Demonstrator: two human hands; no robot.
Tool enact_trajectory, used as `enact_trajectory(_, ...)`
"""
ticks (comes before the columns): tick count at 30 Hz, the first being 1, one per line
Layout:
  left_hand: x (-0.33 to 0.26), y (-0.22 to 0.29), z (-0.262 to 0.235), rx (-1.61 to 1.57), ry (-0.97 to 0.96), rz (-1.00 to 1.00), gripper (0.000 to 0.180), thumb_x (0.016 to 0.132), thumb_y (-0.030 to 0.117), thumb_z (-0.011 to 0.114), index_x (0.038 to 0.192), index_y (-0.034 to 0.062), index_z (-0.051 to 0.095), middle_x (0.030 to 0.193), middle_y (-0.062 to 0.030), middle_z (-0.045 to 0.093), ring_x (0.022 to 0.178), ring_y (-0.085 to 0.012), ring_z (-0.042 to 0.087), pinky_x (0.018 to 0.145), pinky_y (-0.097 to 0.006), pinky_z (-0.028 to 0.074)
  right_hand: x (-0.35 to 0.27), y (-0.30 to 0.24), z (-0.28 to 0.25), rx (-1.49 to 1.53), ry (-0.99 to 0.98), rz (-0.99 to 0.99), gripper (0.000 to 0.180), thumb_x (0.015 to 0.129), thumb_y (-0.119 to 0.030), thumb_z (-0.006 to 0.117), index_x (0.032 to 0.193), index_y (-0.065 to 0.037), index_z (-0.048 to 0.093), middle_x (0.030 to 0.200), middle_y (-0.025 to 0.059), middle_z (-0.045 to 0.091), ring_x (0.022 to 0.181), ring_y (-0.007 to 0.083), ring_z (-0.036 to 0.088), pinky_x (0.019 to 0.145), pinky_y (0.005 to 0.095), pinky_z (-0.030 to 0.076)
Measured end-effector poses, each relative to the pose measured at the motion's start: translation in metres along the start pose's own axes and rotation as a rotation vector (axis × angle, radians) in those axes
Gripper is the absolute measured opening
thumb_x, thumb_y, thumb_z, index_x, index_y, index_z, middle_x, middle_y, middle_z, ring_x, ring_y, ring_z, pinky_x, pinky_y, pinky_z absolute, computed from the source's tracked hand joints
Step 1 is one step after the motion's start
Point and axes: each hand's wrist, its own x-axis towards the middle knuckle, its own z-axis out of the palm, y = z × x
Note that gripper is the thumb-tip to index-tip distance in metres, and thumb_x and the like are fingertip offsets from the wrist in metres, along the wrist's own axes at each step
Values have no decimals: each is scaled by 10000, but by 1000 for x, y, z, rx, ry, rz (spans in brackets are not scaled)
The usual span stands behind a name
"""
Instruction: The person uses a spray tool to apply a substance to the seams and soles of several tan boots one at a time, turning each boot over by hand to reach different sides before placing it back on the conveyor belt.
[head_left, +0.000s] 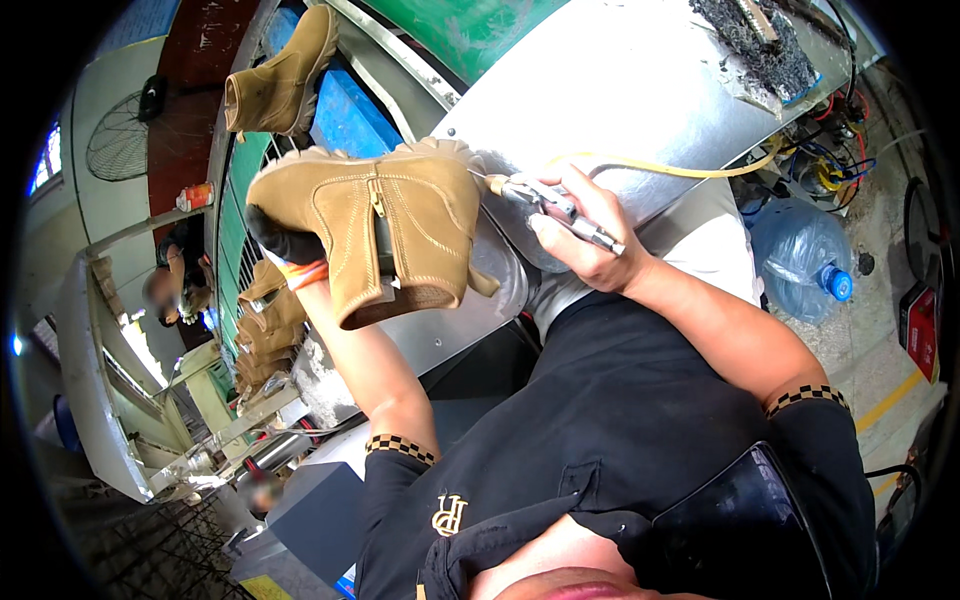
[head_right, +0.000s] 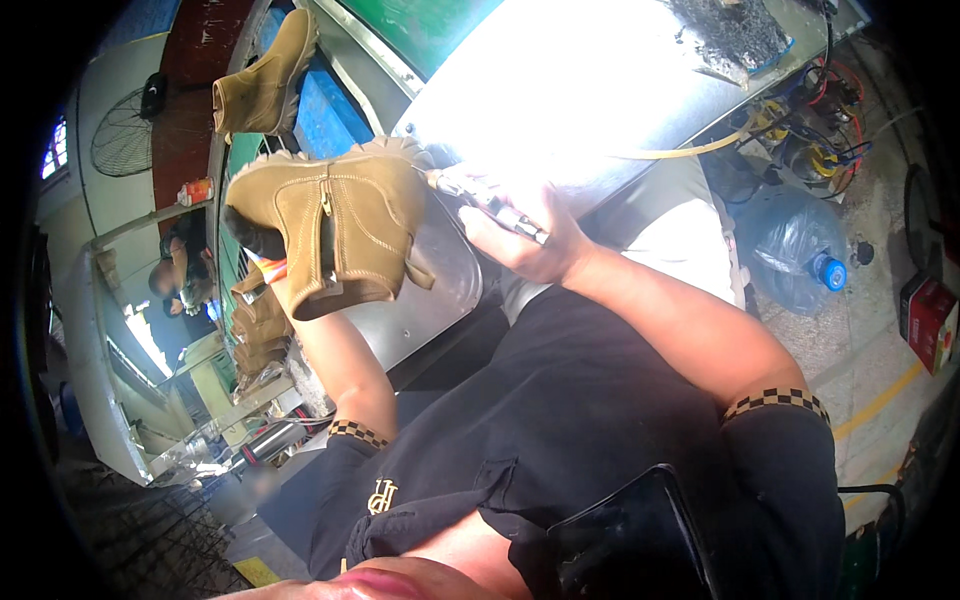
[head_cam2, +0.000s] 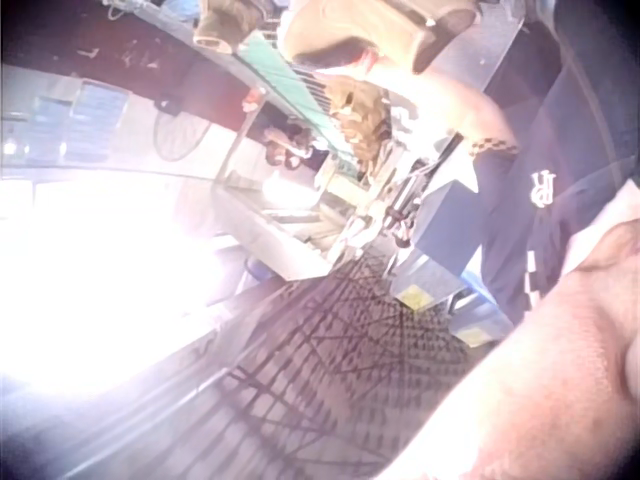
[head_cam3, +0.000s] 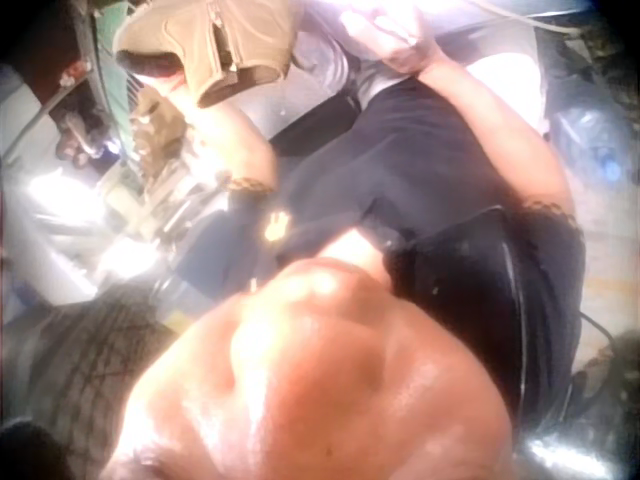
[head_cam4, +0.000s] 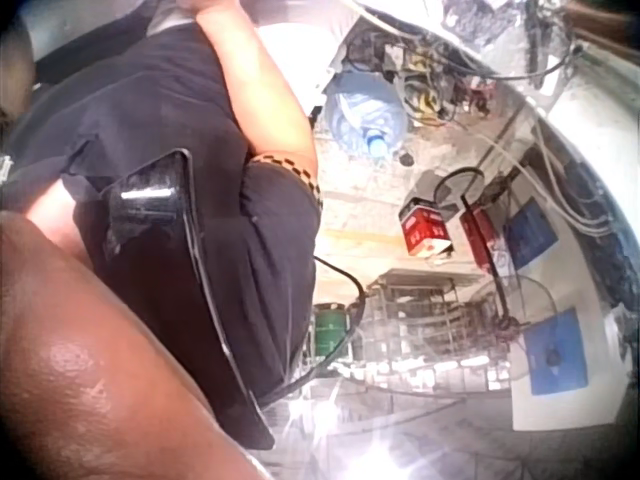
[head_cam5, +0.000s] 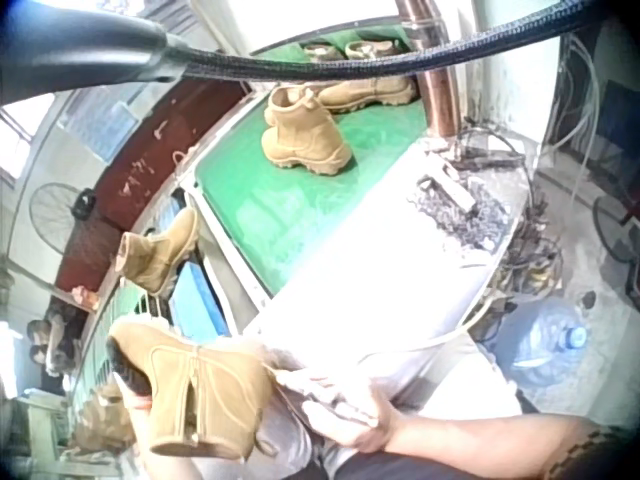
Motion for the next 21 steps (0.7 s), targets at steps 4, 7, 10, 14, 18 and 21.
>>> enact_trajectory(4, -45, 4, 23, -326, 489, -214, 782, 873, 625, 530, 1345, 3, 472, 1401, -197, 479, 1278, -348, 474, 1119, -474, 344, 9, 1, 4, 0, 25, 36, 384, 841, -117, 573, 1199, 10, 514, 816, 35, 586, 703, 87, 505, 649, 238, 438)
enact_trajectory(7, -74, 0, -40, 210, 299, -161, 761, 901, 580, 532, 1375, -9, 444, 1409, -192, 480, 1279, -337, 483, 1104, -478, 370, 16, 12, 16, 0, 37, -20, 382, 842, -109, 572, 1201, 6, 507, 792, 34, 579, 680, 85, 509, 620, 248, 438)
enact_trajectory(10, -111, -8, -95, 536, 351, -111, 605, 943, 480, 521, 1384, 72, 456, 1407, -115, 492, 1284, -290, 481, 1089, -472, 393, 23, 13, 21, 23, 4, 21, 377, 842, -103, 569, 1201, -2, 512, 793, 47, 592, 693, 85, 541, 620, 258, 453)
enact_trajectory(14, -177, -18, -46, 110, 795, -263, 586, 960, 473, 510, 1418, 115, 436, 1442, -58, 464, 1311, -267, 459, 1084, -486, 396, 28, 22, 29, -16, 32, 2, 390, 827, -98, 571, 1204, -14, 512, 742, 43, 569, 639, 82, 529, 588, 262, 444)
enact_trajectory(18, -219, -19, -13, 145, 798, -413, 646, 951, 514, 514, 1439, 105, 403, 1452, -94, 448, 1309, -274, 460, 1071, -485, 411, 28, 20, 31, -24, 5, 49, 410, 815, -127, 579, 1202, -14, 507, 665, 55, 559, 570, 101, 517, 554, 286, 425)
enact_trajectory(21, -231, -14, 24, 143, 714, -521, 664, 952, 553, 484, 1440, 110, 403, 1443, -93, 455, 1278, -297, 485, 1032, -506, 427, 21, 18, 30, -40, -4, 72, 433, 806, -148, 582, 1211, -15, 500, 628, 69, 563, 540, 130, 523, 546, 303, 423)
